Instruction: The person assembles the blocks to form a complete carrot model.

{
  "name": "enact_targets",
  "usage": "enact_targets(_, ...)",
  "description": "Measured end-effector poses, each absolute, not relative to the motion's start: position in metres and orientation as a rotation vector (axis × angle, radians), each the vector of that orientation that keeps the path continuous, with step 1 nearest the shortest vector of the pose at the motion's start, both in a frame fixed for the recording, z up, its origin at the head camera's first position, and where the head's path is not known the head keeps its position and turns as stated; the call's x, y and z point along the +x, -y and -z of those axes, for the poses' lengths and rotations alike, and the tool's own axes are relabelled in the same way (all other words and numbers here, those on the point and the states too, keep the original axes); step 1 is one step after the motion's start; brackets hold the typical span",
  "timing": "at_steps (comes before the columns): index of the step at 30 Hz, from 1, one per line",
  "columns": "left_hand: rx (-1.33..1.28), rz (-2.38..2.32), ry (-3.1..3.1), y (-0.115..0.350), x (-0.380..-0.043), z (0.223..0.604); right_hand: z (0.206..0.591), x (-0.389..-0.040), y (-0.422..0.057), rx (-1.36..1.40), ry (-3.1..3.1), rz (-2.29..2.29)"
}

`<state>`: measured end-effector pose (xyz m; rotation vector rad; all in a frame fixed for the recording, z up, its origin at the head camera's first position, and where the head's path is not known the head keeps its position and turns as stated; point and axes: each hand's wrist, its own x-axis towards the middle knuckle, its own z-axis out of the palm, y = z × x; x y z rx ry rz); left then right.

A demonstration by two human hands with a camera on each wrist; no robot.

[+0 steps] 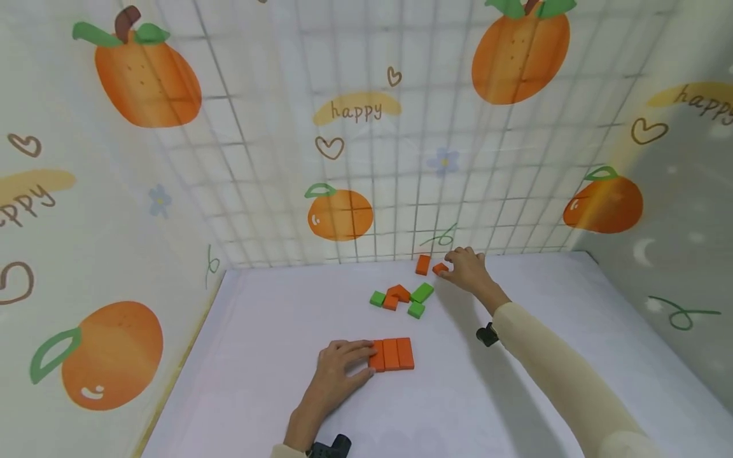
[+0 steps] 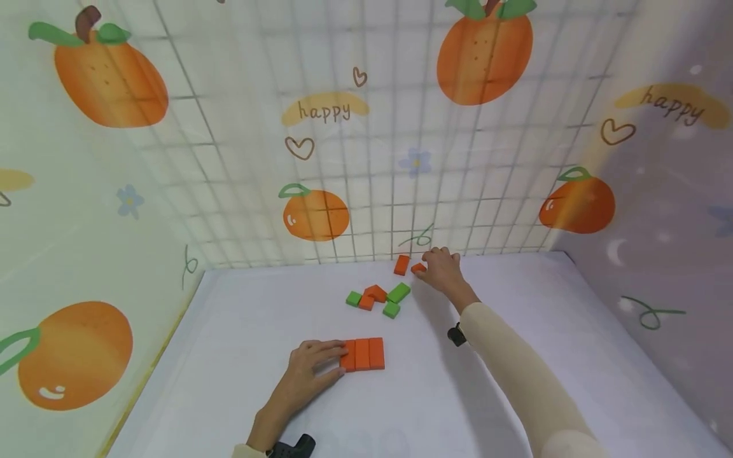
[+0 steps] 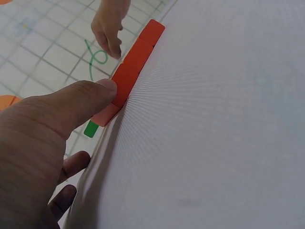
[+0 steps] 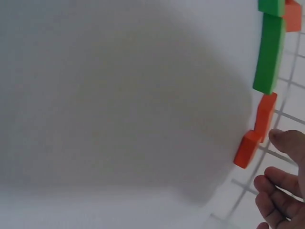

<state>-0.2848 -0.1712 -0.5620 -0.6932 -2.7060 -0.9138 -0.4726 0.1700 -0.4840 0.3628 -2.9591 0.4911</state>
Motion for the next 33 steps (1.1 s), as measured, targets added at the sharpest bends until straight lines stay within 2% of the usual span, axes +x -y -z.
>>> enact_targets(9,-0.740,0.920,2.687,0.163,-0.277,0.563,0.502,-0.478,-0.172,0.209,3.027,-0.401)
enact_targets(18,-0.744,0.862,2.700,0.167,-0.278,0.562,0.500,-0.468,-0.170,0.337,2.955,-0.475)
enact_targets(24,-0.737,0.851,2.693,0.171,-0.283,0.559,0.481,-0.440,-0.163,0.531,2.832,-0.519)
enact_targets(33,-0.710,0.863,2.692,0.171,-0.286,0.559,0.464,-0.374,-0.134,0.811,2.700,-0.629)
